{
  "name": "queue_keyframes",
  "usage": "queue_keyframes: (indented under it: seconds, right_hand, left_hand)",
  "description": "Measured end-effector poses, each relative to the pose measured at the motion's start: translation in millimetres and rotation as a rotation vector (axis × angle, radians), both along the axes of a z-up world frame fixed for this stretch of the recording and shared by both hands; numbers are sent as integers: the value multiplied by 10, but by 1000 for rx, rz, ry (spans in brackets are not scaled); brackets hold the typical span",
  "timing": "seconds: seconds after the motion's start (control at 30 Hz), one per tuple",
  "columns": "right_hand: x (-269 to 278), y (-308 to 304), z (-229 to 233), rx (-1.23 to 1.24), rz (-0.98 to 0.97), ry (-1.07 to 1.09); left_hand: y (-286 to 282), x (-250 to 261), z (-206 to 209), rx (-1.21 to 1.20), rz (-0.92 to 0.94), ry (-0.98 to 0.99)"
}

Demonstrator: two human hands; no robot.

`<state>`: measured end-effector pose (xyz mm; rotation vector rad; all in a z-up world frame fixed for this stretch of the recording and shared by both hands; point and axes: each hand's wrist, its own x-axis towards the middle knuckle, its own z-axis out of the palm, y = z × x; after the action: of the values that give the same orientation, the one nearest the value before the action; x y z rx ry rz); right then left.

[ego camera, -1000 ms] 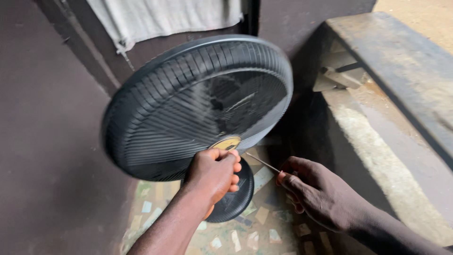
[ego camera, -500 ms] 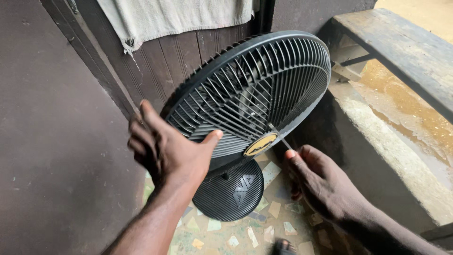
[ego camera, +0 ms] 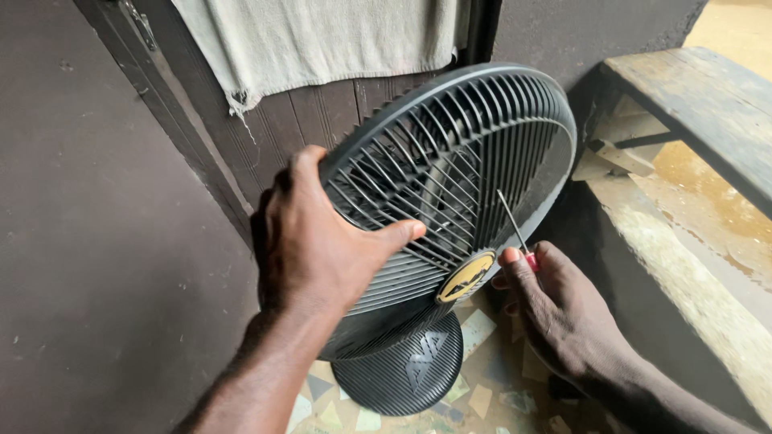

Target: The person uses a screwdriver to loosen and remove screws from the front grill of a standing fan. They work on multiple screws around the grill's perimeter, then switch to a different screwdriver to continue removing screws from the lower section of the grill.

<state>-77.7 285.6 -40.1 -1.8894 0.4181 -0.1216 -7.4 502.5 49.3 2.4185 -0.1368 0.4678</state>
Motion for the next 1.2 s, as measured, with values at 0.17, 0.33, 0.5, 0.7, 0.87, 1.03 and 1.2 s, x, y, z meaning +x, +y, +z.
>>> queue_keyframes:
  seconds: [0.17,0.33,0.5,0.7,0.87,1.03,1.2]
  right_hand:
    - [269,-73,57,62,45,50]
    - [457,-107,47,180,132,34]
    - [574,-114,114,190,83,141]
    - [727,-52,172,181,54,178]
    - [999,187,167,172,29,131]
    - [1260,474,191,156,7,109]
    - [1406,628,201,169,-71,94]
  left_hand:
    - [19,293,164,-4,97,-66]
    - [52,548,317,-26,87,-85]
    - [84,836,401,-24,154,-34]
    - [303,1342,492,-35,166,-136]
    - [533,1832,530,-34,166,-141]
    - [675,2327,602,-82,97,-187]
    - [802,2786,688,-119,84,-80]
